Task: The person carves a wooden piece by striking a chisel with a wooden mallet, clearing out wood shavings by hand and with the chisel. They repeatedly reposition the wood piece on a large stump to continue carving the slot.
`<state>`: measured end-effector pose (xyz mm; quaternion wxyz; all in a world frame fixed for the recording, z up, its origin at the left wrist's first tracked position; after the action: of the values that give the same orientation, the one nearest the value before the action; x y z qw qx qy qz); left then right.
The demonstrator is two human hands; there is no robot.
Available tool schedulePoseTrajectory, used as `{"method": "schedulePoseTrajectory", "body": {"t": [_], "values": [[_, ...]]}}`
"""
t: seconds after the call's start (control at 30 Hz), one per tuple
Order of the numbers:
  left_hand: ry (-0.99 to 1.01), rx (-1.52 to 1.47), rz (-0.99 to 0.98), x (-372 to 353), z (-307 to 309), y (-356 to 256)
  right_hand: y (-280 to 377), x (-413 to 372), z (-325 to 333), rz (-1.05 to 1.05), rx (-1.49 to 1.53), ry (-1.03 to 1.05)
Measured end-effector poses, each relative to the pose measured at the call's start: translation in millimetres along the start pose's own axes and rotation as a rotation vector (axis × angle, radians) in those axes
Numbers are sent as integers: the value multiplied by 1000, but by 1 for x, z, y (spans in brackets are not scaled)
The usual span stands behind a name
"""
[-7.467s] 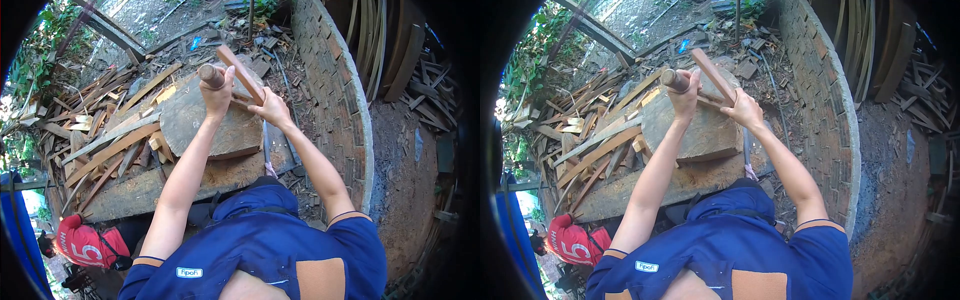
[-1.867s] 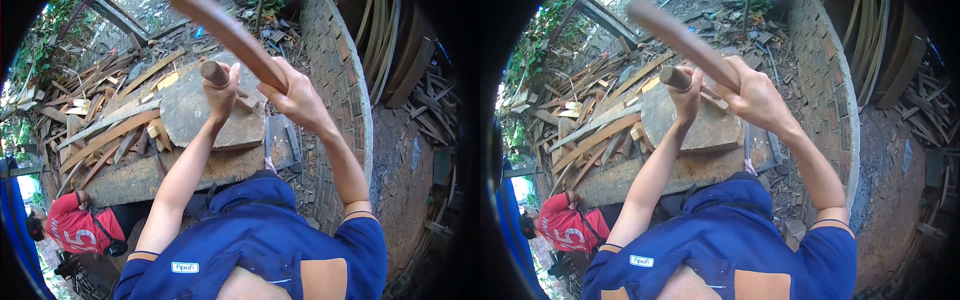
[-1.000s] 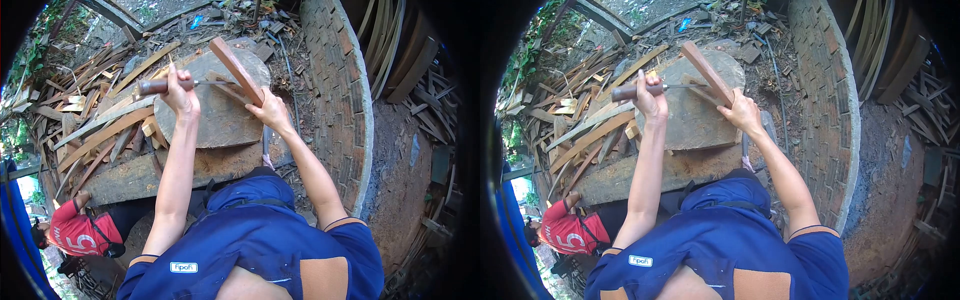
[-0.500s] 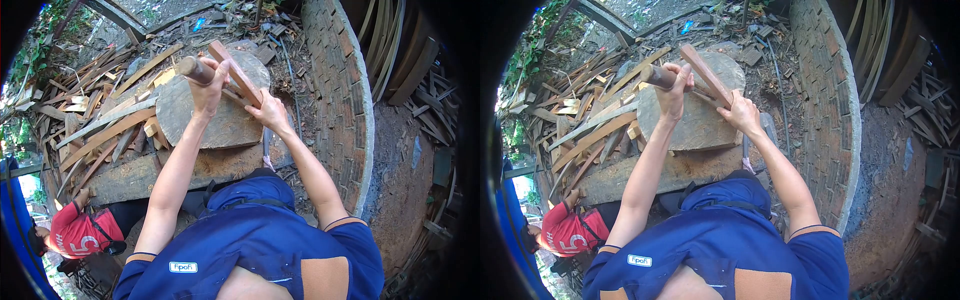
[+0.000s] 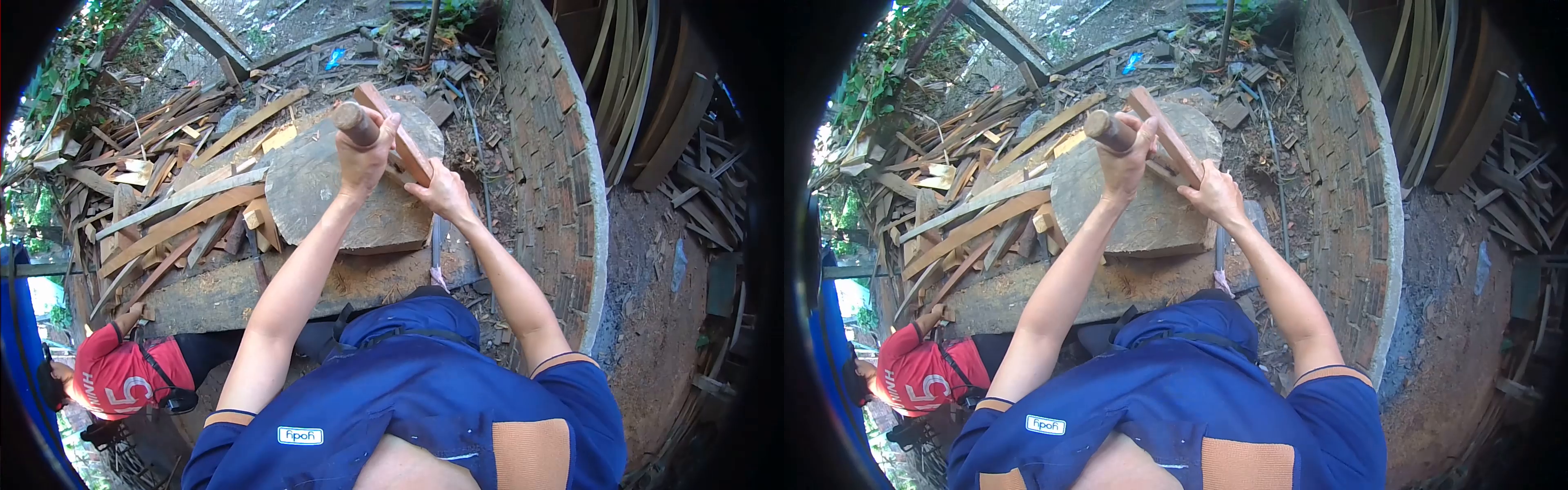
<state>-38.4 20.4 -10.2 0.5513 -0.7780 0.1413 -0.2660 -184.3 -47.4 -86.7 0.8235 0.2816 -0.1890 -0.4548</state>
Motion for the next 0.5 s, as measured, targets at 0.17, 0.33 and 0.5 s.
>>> {"method": "schedulePoseTrajectory", "body": {"t": [0.17, 0.33, 0.5], "values": [[63, 105, -96, -4, -22, 7, 5, 26, 39, -185, 391, 238], [26, 133, -92, 1, -24, 8, 96, 7, 164, 232, 517, -173], [93, 46, -146, -4, -25, 4, 116, -19, 187, 420, 242, -112]]}}
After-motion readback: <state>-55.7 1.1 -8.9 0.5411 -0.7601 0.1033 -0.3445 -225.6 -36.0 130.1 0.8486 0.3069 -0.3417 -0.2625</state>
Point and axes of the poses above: each hand's wrist, its own x-axis towards the middle knuckle, its own z-axis out of the back of the hand, y = z × x, the point moved 1 cm from there along x, towards the middle knuckle, and after that the axes turned 13 degrees about -y, right-handed, at the moved point
